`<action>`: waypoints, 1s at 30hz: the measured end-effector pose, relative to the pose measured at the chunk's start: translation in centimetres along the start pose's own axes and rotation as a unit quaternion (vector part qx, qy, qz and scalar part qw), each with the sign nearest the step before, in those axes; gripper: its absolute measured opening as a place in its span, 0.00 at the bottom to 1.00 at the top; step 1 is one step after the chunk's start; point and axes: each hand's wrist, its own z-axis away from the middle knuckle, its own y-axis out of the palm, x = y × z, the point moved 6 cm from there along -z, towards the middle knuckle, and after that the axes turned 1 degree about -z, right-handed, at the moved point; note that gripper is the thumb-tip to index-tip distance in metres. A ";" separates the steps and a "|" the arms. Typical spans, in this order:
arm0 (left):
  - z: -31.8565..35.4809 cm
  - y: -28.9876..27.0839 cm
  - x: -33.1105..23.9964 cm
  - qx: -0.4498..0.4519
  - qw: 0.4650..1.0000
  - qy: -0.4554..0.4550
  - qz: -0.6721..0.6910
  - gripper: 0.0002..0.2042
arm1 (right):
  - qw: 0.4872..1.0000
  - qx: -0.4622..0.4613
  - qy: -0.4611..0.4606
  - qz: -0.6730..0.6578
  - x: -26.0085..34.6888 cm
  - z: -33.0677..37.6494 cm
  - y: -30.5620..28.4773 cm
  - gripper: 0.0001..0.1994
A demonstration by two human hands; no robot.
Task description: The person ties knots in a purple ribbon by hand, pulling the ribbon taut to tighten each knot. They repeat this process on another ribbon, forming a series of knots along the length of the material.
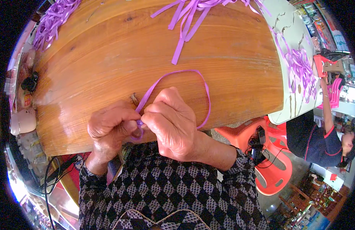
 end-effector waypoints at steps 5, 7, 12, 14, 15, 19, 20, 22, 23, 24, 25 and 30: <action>-0.2 -0.1 -0.4 -0.015 0.991 -0.079 0.104 0.06 | 0.997 -0.060 -0.011 0.035 0.4 -0.7 -1.1 0.12; 0.3 0.0 -0.4 -0.012 0.989 -0.098 0.109 0.07 | 0.996 -0.055 -0.017 0.064 0.8 -0.4 -1.5 0.12; 0.7 0.1 -0.3 0.010 0.997 -0.053 0.054 0.07 | 0.999 -0.043 0.017 0.010 0.7 -0.5 -1.3 0.09; 0.9 -0.2 -0.3 -0.026 0.998 -0.062 -0.008 0.06 | 0.997 -0.039 0.060 -0.016 0.1 -0.7 -1.2 0.09; 0.9 -0.2 -0.2 -0.027 0.998 -0.062 -0.008 0.06 | 0.993 -0.033 0.102 -0.044 -0.4 -0.7 -1.0 0.09; 0.6 -0.3 -1.5 -0.052 0.991 0.040 -0.117 0.06 | 0.990 -0.012 0.114 -0.078 -0.3 -0.3 -0.6 0.09; 0.6 -0.3 -1.2 -0.051 0.996 0.016 -0.074 0.06 | 0.984 -0.016 0.149 -0.095 -0.7 -0.1 -0.6 0.08; 0.6 -0.2 -0.7 -0.043 0.998 -0.006 -0.040 0.06 | 0.976 -0.019 0.182 -0.113 -1.1 0.1 -0.5 0.08; 0.6 -0.1 -0.4 -0.033 0.999 -0.028 -0.006 0.06 | 0.975 -0.016 0.188 -0.115 -1.2 0.2 -0.3 0.08; 0.7 -0.1 -0.4 -0.033 0.999 -0.028 -0.006 0.06 | 0.974 -0.013 0.196 -0.117 -1.3 0.4 -0.3 0.07; 0.9 0.0 -0.4 -0.036 0.998 -0.040 -0.015 0.06 | 0.973 -0.012 0.197 -0.117 -1.2 0.3 -0.3 0.07; 1.5 0.2 -0.1 -0.066 0.992 -0.034 -0.103 0.04 | 0.978 -0.009 0.182 -0.104 -0.6 -0.2 -0.1 0.07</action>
